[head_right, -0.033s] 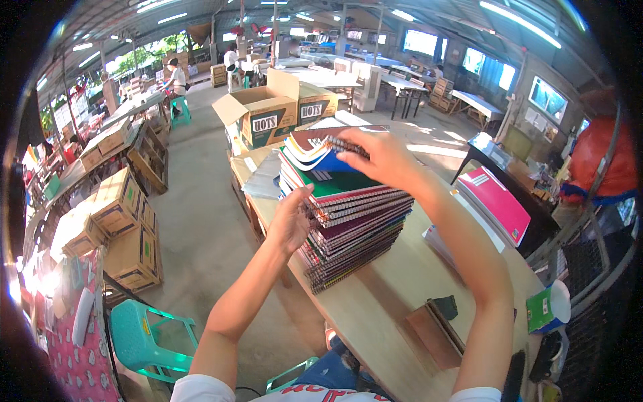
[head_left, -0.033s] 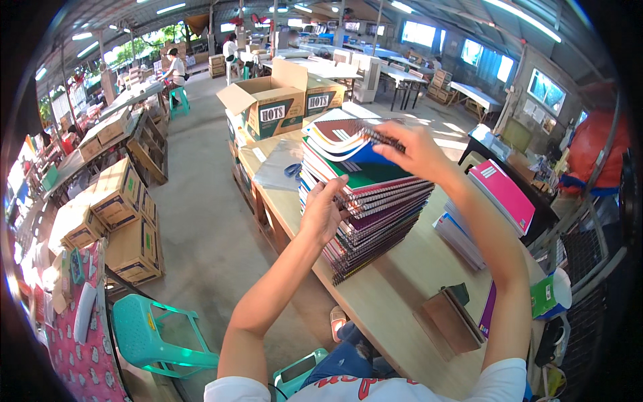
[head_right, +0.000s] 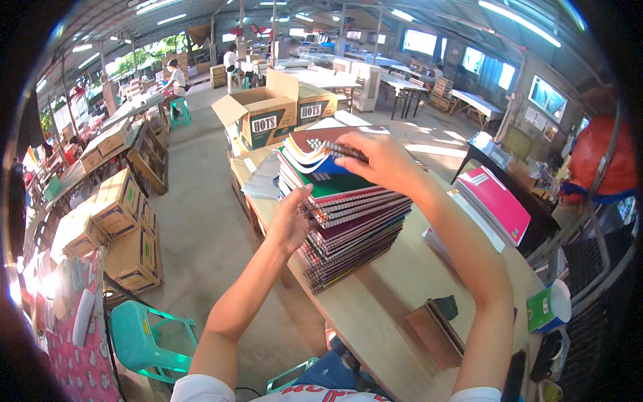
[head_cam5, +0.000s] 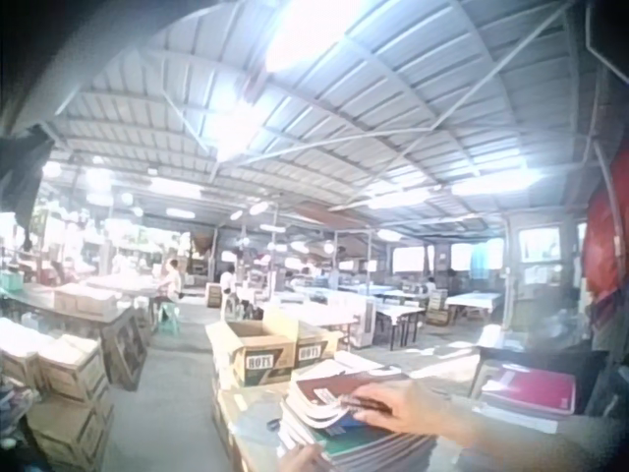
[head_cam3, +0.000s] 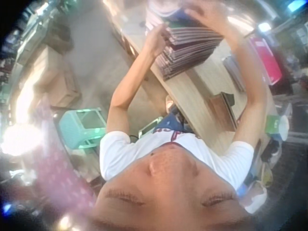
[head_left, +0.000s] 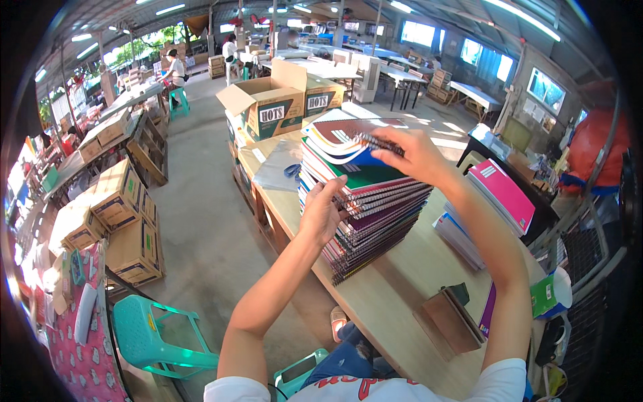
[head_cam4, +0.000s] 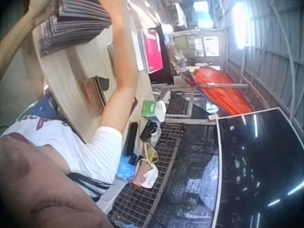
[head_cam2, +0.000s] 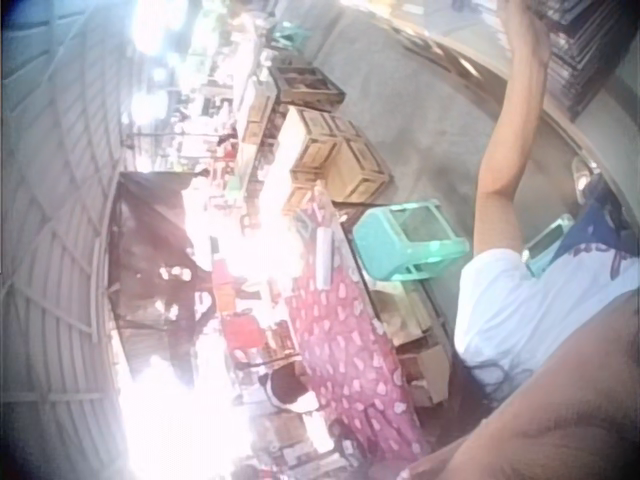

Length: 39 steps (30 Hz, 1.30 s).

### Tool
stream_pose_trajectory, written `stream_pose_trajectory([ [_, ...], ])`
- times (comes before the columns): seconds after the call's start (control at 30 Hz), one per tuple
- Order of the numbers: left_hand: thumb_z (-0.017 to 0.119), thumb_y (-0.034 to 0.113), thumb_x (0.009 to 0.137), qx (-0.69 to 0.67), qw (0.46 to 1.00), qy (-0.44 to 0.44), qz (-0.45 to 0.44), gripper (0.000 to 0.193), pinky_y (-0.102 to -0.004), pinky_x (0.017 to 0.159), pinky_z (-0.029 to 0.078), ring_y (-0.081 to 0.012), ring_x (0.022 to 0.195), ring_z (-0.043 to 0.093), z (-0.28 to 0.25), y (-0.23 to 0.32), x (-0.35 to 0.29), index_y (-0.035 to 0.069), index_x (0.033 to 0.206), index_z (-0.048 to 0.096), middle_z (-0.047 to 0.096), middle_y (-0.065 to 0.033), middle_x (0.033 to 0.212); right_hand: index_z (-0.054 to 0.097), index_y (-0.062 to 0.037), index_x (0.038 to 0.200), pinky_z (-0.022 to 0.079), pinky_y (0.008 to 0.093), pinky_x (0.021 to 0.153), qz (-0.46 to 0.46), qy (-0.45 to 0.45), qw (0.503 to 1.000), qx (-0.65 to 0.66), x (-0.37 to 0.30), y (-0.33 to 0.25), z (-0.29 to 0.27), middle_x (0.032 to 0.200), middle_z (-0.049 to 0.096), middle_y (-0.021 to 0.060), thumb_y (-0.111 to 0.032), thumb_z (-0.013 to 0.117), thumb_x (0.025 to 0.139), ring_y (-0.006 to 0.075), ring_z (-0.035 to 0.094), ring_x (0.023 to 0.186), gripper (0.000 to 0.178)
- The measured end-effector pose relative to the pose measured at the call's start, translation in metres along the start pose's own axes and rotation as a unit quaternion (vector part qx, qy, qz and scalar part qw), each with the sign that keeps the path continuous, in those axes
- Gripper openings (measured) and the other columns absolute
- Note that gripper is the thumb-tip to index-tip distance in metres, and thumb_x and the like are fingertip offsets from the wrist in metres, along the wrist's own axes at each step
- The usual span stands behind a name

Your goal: The person places wire spirals into notebook punch holes by hand and uses a tool to secure them, processing several notebooks of different colors and stacking them on the table.

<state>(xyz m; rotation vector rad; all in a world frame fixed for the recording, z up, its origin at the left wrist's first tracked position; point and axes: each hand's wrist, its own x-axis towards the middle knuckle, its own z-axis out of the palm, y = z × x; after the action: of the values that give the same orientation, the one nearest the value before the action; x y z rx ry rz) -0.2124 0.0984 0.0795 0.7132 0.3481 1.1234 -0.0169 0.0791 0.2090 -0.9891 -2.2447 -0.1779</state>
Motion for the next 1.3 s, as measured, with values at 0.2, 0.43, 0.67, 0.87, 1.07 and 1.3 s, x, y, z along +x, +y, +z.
stream_pose_trajectory([
  [0.2, 0.069, 0.027, 0.086, 0.001, 1.0, -0.004, -0.004, 0.04, -0.0397, 0.075, 0.051, -0.0196, 0.092, 0.057, -0.003, -0.004, 0.004, 0.005, 0.114, 0.049, 0.056, -0.0069, 0.101, 0.068, -0.0041, 0.102, 0.052, 0.035, 0.073, -0.017, -0.056, 0.998, 0.031, -0.015, -0.004, -0.005, 0.094, 0.069, 0.009, -0.031, 0.082, 0.074, 0.026, 0.068, 0.085, 0.041],
  [0.43, 0.058, 0.031, 0.093, 0.0, 1.0, -0.01, -0.018, 0.04, -0.0424, 0.089, 0.05, -0.0226, 0.104, 0.062, 0.01, 0.002, -0.007, 0.008, 0.126, 0.054, 0.064, -0.0077, 0.115, 0.068, -0.0035, 0.106, 0.05, 0.0347, 0.079, -0.037, -0.075, 0.992, 0.092, -0.026, 0.01, -0.004, 0.1, 0.068, 0.0093, -0.021, 0.078, 0.078, 0.0257, 0.065, 0.093, 0.035],
  [0.67, 0.064, 0.031, 0.092, 0.044, 0.999, -0.011, -0.02, 0.04, -0.043, 0.091, 0.049, -0.0219, 0.103, 0.062, 0.002, 0.001, -0.002, 0.007, 0.123, 0.053, 0.064, -0.0067, 0.112, 0.066, -0.0044, 0.107, 0.051, 0.0387, 0.077, -0.07, -0.1, 0.993, 0.001, -0.024, 0.002, -0.009, 0.097, 0.067, 0.0119, -0.01, 0.069, 0.083, 0.0308, 0.065, 0.088, 0.025],
  [0.87, 0.072, 0.024, 0.087, 0.033, 0.999, -0.019, -0.023, 0.049, -0.0415, 0.081, 0.052, -0.0216, 0.1, 0.061, 0.002, 0.001, -0.001, 0.002, 0.122, 0.047, 0.06, -0.0094, 0.112, 0.062, -0.0097, 0.115, 0.053, 0.04, 0.072, -0.123, 0.075, 0.987, -0.064, -0.021, 0.0, 0.008, 0.092, 0.065, 0.0127, -0.001, 0.061, 0.086, 0.032, 0.066, 0.083, 0.031],
  [1.07, 0.071, 0.022, 0.087, 0.053, 0.998, -0.006, -0.025, 0.049, -0.0409, 0.084, 0.053, -0.0231, 0.099, 0.065, 0.007, 0.004, -0.005, 0.001, 0.124, 0.048, 0.063, -0.0102, 0.112, 0.068, -0.0139, 0.108, 0.053, 0.0401, 0.072, -0.11, 0.078, 0.983, -0.126, -0.012, 0.015, 0.0, 0.093, 0.064, 0.0128, 0.006, 0.057, 0.081, 0.0324, 0.066, 0.084, 0.035],
  [1.3, 0.077, 0.024, 0.082, 0.068, 0.997, 0.01, -0.031, 0.059, -0.0421, 0.086, 0.051, -0.0223, 0.104, 0.061, 0.012, 0.008, -0.011, 0.003, 0.128, 0.045, 0.059, -0.0087, 0.116, 0.07, -0.0082, 0.097, 0.049, 0.0338, 0.067, -0.052, 0.064, 0.993, -0.082, 0.005, 0.021, -0.011, 0.092, 0.063, 0.0119, 0.013, 0.051, 0.077, 0.029, 0.064, 0.08, 0.035],
])
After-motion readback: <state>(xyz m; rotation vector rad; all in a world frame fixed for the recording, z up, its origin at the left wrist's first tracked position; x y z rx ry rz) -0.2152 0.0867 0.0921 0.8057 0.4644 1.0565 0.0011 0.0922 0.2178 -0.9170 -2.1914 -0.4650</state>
